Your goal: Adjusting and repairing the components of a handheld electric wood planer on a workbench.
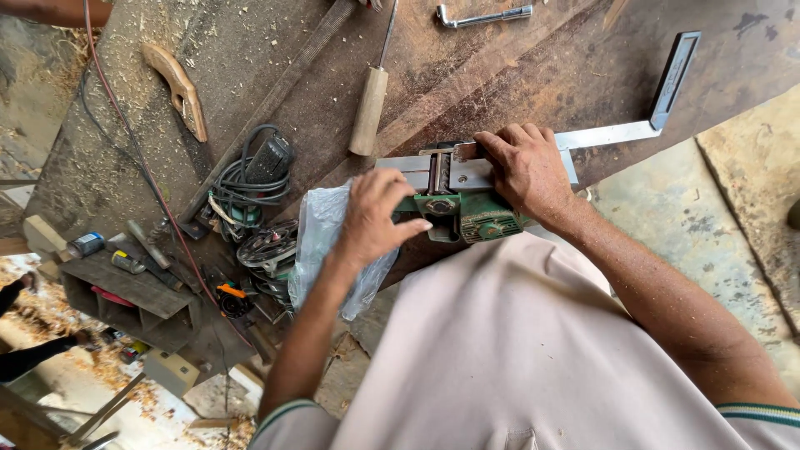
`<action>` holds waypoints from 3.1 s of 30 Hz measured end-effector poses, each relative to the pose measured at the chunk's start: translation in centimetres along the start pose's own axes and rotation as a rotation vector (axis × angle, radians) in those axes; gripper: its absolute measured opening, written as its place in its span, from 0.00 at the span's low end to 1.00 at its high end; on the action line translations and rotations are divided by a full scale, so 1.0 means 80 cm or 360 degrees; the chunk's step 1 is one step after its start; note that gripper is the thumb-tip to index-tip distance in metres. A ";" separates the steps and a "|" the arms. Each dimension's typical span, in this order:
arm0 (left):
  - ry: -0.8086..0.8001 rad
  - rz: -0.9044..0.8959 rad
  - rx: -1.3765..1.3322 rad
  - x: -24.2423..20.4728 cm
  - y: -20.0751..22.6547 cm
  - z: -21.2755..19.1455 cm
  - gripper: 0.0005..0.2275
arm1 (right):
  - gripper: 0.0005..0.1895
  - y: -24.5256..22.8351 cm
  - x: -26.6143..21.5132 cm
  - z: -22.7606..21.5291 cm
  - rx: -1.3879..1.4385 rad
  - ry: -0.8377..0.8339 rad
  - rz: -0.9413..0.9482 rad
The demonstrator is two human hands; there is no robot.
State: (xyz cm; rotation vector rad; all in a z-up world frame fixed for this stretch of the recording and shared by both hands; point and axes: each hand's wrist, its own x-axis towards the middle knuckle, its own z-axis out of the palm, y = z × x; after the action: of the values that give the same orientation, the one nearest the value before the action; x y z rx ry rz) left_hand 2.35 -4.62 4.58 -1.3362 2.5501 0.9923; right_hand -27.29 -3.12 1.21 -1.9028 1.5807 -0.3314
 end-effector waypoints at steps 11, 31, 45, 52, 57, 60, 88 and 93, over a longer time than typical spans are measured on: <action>0.0748 0.0296 0.0139 -0.006 0.008 0.068 0.23 | 0.13 0.103 0.089 0.018 -0.0175 0.0033 0.0102; 0.0830 0.0386 0.0098 -0.006 -0.002 0.084 0.22 | 0.12 -0.026 0.069 0.038 0.0352 -0.0327 -0.0409; 0.0979 0.0310 -0.0189 -0.007 -0.007 0.097 0.25 | 0.15 -0.064 0.090 0.053 -0.0642 -0.0764 -0.0318; 0.0991 0.0297 -0.0257 -0.006 -0.007 0.097 0.27 | 0.12 -0.054 0.079 0.049 -0.0342 -0.0619 -0.0127; 0.1004 0.0291 -0.0275 -0.004 -0.007 0.099 0.30 | 0.12 -0.026 0.068 0.025 0.0106 -0.0312 -0.0173; 0.1032 0.0317 -0.0263 -0.004 -0.006 0.098 0.31 | 0.12 -0.003 0.064 0.037 0.0018 -0.0238 -0.0356; 0.0929 0.0318 -0.0149 -0.003 -0.001 0.092 0.24 | 0.17 0.107 0.095 0.041 -0.0107 0.0015 0.0058; 0.0990 0.0363 -0.0164 -0.001 -0.001 0.095 0.24 | 0.25 0.147 0.104 0.051 -0.0414 0.0052 0.0168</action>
State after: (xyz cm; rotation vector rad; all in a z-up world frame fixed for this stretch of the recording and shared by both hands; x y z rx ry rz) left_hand 0.89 -0.13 -1.41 -1.6147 3.2028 0.8466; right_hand -32.20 -10.64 -10.77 -2.0038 1.8117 -0.1160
